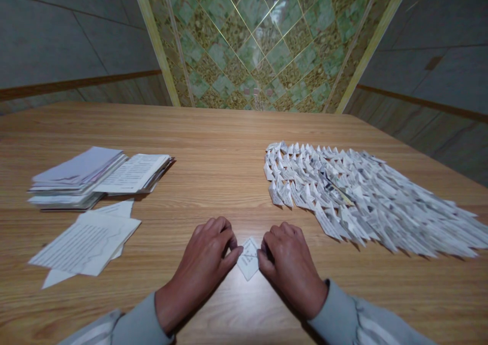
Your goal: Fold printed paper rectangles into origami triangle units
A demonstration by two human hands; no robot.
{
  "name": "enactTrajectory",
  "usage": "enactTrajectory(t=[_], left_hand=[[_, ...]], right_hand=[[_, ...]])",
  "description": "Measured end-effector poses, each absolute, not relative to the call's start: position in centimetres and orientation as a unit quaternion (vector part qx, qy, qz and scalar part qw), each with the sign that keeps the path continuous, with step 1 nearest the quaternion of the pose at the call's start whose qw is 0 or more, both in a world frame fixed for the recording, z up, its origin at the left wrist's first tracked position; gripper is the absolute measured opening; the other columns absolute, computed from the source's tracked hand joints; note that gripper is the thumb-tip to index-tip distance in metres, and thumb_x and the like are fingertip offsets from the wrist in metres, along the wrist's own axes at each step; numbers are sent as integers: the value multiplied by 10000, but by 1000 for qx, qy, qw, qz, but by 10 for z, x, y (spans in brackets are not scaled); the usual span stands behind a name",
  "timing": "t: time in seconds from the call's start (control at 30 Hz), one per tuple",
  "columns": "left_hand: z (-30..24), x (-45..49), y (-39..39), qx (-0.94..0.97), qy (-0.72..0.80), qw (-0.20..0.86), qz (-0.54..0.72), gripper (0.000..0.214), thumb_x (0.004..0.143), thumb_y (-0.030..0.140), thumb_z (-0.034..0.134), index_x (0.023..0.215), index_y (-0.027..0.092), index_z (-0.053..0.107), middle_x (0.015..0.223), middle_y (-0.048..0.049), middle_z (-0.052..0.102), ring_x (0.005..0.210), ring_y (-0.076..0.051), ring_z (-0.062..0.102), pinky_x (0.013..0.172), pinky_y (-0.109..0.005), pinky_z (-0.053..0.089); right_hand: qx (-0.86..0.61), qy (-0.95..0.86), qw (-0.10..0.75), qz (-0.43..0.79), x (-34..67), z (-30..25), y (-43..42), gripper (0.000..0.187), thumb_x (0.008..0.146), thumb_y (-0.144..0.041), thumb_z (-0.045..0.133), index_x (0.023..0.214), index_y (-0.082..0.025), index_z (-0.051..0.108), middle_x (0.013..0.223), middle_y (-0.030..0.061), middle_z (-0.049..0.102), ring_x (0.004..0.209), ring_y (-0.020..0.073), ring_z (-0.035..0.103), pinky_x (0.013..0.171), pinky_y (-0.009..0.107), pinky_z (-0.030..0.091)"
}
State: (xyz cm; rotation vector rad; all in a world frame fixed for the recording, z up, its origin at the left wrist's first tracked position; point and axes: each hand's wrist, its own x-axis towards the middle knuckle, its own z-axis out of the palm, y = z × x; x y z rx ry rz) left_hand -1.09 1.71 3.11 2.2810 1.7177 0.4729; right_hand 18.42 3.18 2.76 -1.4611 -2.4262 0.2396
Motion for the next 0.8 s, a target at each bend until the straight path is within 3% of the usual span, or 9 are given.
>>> enactTrajectory(t=[0.23, 0.4, 0.6, 0.8], left_hand=[[32, -11, 15, 775, 601, 118, 153, 149, 893, 270, 655, 768, 195, 626, 868, -34, 595, 875, -253, 554, 763, -378, 390], [32, -10, 16, 769, 610, 114, 152, 164, 880, 274, 684, 751, 187, 632, 851, -35, 594, 867, -256, 557, 765, -378, 389], [27, -8, 15, 775, 593, 118, 183, 97, 905, 251, 662, 869, 174, 616, 903, -49, 599, 891, -261, 546, 794, -394, 392], [21, -12, 12, 785, 555, 168, 218, 83, 934, 247, 630, 896, 191, 582, 915, -30, 582, 904, -247, 535, 805, -389, 391]], right_hand=[[-500, -847, 160, 84, 185, 26, 33, 97, 813, -150, 716, 798, -188, 628, 819, 44, 643, 856, 243, 532, 818, 386, 343], [-384, -901, 196, 54, 186, 24, 32, 83, 897, -200, 710, 950, -228, 653, 891, 16, 635, 855, 205, 513, 781, 337, 337], [-350, -914, 206, 19, 185, 20, 32, 44, 905, -276, 696, 938, -248, 687, 831, 6, 632, 837, 204, 501, 794, 354, 327], [-394, -896, 192, 75, 186, 25, 30, 47, 900, -190, 698, 911, -224, 668, 885, 20, 633, 869, 215, 512, 786, 351, 347]])
